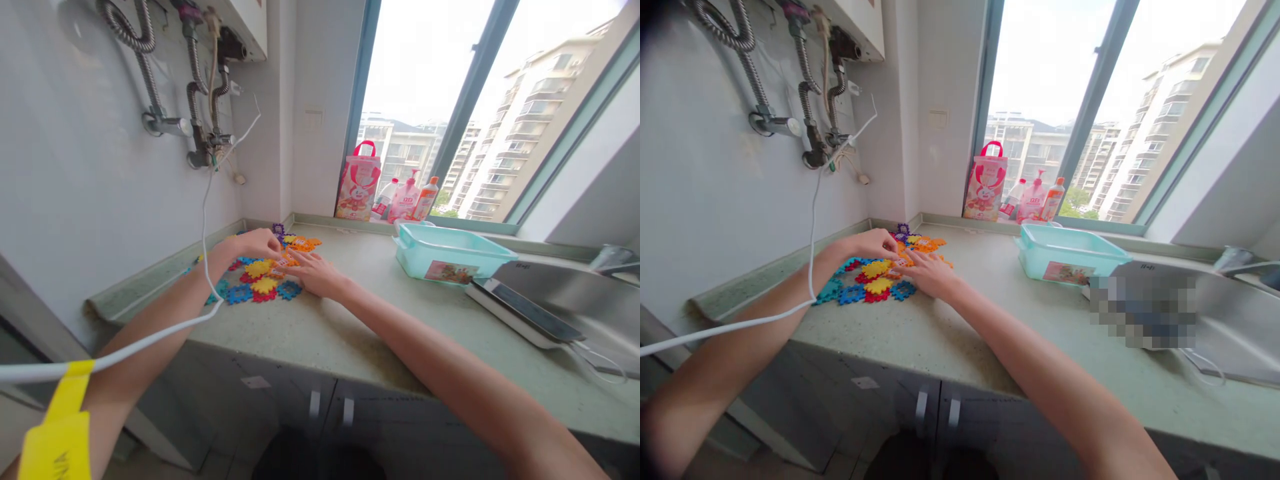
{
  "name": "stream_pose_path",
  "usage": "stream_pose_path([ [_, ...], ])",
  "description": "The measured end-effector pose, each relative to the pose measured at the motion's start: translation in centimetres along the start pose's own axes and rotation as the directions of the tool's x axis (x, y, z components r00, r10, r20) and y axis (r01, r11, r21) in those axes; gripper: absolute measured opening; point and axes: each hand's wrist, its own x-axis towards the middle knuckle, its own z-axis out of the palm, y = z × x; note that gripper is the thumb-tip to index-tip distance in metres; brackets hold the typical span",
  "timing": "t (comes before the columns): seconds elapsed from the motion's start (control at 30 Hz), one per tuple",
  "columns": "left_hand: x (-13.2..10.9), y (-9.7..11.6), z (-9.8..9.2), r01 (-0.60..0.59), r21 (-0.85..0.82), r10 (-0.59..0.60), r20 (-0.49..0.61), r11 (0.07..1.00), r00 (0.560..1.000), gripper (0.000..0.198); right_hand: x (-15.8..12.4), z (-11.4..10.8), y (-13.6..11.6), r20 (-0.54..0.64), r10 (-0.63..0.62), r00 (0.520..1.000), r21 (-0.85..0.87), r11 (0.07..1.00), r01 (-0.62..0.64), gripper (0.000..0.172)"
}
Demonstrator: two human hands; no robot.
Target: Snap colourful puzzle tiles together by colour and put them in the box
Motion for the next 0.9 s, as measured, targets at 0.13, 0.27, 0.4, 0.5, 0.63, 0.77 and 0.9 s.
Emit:
stream_pose_path([
  [0.13, 0.9, -1.8, 0.9, 0.161, 0.233, -0.078, -0.330, 0.959, 0.941, 0.024, 0.0, 1.2, 1.1, 0.019, 0.035, 0.999, 0.146, 0.989, -0.038, 0.062],
  [0.27, 1.2, -2.1, 1.6, 0.143, 0.328, -0.044, -0.292, 0.934, 0.955, 0.034, -1.3, 2.0, 2.4, -0.034, 0.089, 0.995, 0.188, 0.979, -0.081, 0.051],
  [0.4, 1.6, -1.8, 2.4, 0.078, 0.331, -0.013, -0.195, 0.940, 0.981, 0.033, -2.5, 1.0, 2.4, -0.032, 0.126, 0.991, 0.140, 0.983, -0.121, 0.040],
  [0.5, 1.9, -1.5, 3.1, 0.039, 0.272, 0.011, -0.178, 0.961, 0.984, 0.037, -3.2, -0.1, 2.3, -0.025, 0.203, 0.979, 0.082, 0.976, -0.200, 0.027],
  [0.63, 2.2, -1.5, 3.2, -0.048, 0.115, 0.066, -0.162, 0.992, 0.984, 0.047, -3.6, -0.8, 2.5, -0.092, 0.315, 0.945, 0.044, 0.949, -0.312, 0.037],
  [0.77, 2.6, -2.5, 3.1, -0.025, 0.172, 0.068, -0.248, 0.985, 0.966, 0.053, -3.6, -0.4, 2.8, -0.129, 0.370, 0.920, 0.071, 0.929, -0.363, 0.039],
  [0.9, 2.8, -3.0, 3.7, -0.003, 0.294, 0.060, -0.183, 0.956, 0.981, 0.045, -3.6, 0.0, 2.8, -0.127, 0.339, 0.932, 0.111, 0.939, -0.326, 0.040],
])
